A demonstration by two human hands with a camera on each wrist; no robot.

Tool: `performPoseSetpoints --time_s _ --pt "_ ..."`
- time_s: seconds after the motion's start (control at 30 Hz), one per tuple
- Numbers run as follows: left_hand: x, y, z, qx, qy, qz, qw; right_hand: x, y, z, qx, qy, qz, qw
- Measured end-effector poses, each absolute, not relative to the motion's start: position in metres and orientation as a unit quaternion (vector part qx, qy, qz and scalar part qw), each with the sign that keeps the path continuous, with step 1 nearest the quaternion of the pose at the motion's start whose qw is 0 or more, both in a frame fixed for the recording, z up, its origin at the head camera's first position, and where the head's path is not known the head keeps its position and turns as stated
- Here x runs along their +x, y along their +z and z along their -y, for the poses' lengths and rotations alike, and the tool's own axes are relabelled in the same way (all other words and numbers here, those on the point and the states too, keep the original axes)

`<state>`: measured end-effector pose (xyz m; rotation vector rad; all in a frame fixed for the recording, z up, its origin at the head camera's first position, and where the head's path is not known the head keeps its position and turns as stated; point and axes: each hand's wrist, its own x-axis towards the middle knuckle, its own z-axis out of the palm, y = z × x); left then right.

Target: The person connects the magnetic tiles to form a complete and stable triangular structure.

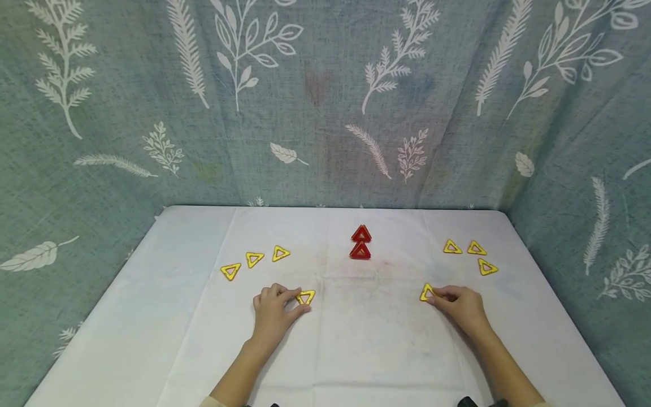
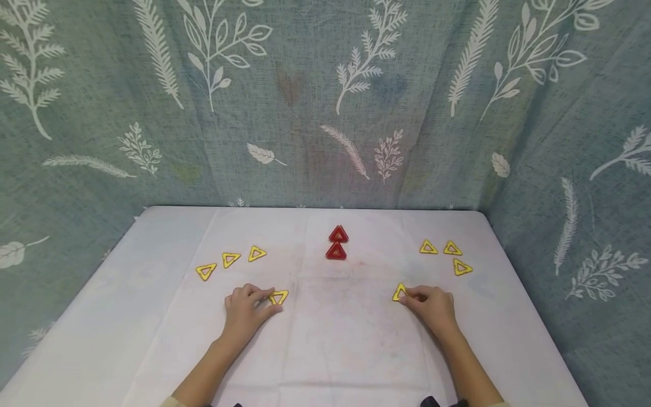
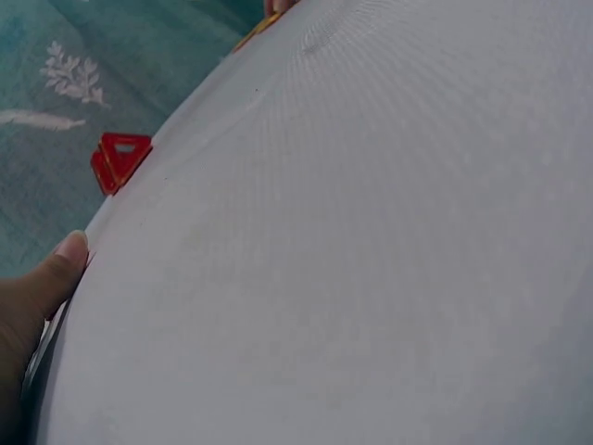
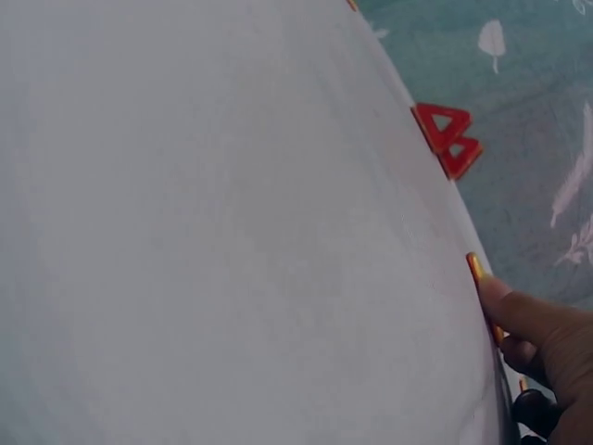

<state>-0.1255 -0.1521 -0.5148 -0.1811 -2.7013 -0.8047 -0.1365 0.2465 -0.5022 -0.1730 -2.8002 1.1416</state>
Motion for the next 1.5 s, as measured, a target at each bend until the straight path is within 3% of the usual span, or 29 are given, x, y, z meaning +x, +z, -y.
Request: performPoseSetpoints --time_s 0.63,1.03,1.3,1.5 --pt "-0.116 -0.511 0.111 -0.094 -0.287 0.942 0.149 -0.122 -0.503 -0.216 -0.002 0.386 0.921 0.047" --pt "-0.116 -0.514 0.089 -0.124 -0.275 0.941 0.154 -0.111 -0.507 -0.187 0.081 0.388 0.912 0.108" --pt "-0.114 -0.519 0.083 -0.175 -0.247 0.931 0.203 -0.103 -0.511 -0.169 0.098 0.379 0.911 0.129" --pt "-0.111 -0.523 0.09 -0.199 -0.275 0.922 0.187 -0.095 -0.514 -0.154 0.11 0.381 0.906 0.149"
